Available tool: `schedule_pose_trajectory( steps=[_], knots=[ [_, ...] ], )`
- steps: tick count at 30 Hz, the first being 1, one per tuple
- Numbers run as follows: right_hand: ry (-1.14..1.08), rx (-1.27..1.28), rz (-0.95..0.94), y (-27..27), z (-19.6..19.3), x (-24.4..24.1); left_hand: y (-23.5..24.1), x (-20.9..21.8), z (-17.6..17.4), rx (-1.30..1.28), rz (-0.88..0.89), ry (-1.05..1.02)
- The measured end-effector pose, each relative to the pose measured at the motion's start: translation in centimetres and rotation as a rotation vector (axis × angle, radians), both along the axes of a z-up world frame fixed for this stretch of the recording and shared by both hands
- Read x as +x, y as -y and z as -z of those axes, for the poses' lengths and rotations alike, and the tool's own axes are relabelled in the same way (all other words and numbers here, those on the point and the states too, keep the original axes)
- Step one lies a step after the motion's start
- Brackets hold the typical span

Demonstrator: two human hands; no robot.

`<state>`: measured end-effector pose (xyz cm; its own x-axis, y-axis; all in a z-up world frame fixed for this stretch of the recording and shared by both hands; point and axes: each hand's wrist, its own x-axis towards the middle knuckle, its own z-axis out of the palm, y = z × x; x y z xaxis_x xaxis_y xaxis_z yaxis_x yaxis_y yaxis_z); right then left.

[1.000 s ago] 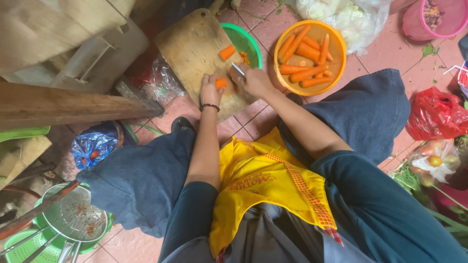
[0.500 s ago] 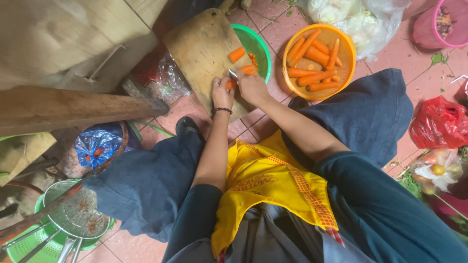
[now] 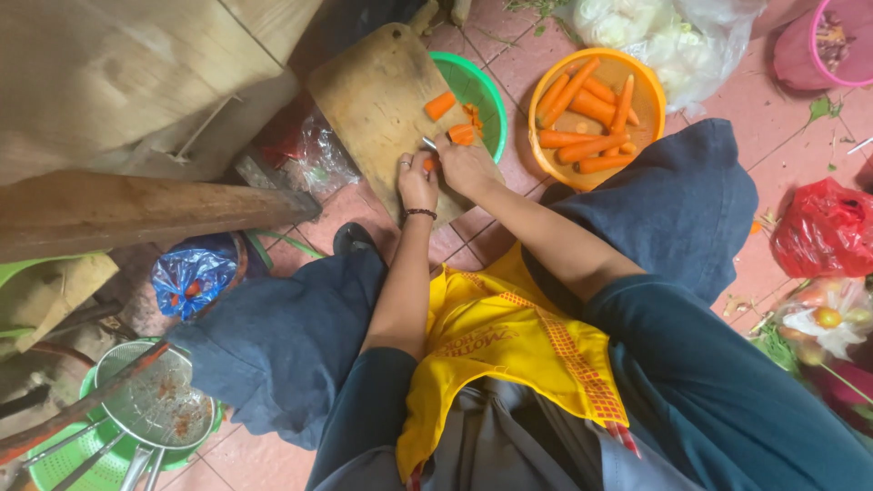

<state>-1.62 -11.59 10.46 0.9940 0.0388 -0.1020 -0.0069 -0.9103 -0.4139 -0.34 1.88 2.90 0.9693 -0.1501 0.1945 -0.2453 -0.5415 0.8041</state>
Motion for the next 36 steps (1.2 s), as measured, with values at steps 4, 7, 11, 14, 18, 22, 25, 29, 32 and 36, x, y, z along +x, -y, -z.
schedule_pose_trajectory(
  steps=[4, 7, 11, 14, 18, 22, 25, 29, 32, 36],
  knots=[
    [0.017, 0.019, 0.054, 0.5, -1.2, 0.5, 0.4, 1.0, 0.4, -0.047, -0.003, 0.004],
    [0.018, -0.004, 0.077, 0.2, -2.5, 0.6, 0.4, 1.5, 0.3, -0.03, 0.022, -0.008],
    [0.028, -0.024, 0.055, -0.5, -1.6, 1.3, 0.4, 2.3, 0.3, 0.004, 0.018, 0.057],
    [0.043, -0.018, 0.052, -1.1, 0.1, 0.5, -0.1, 1.1, 0.9, 0.001, -0.006, 0.109],
    [0.047, 0.0, 0.04, -0.9, -0.7, 1.3, -0.1, 1.6, 1.0, -0.046, -0.014, 0.069],
    [-0.013, -0.032, 0.038, -0.8, 0.6, 1.8, -0.1, 0.9, 1.0, -0.03, -0.018, 0.055],
    [-0.024, -0.077, 0.031, -0.8, 0.3, 1.6, 0.1, 1.5, 2.1, -0.038, -0.036, 0.06],
    [-0.023, -0.024, 0.071, -1.5, 0.9, -0.7, -0.4, 0.1, 2.4, -0.037, -0.037, 0.071],
    [-0.008, 0.011, 0.121, -0.4, 1.0, 0.3, 0.0, 0.9, 1.8, -0.055, -0.032, 0.078],
    [0.019, 0.075, 0.185, 1.1, 2.7, 0.9, -0.2, 0.3, 1.6, -0.095, -0.03, 0.051]
  ],
)
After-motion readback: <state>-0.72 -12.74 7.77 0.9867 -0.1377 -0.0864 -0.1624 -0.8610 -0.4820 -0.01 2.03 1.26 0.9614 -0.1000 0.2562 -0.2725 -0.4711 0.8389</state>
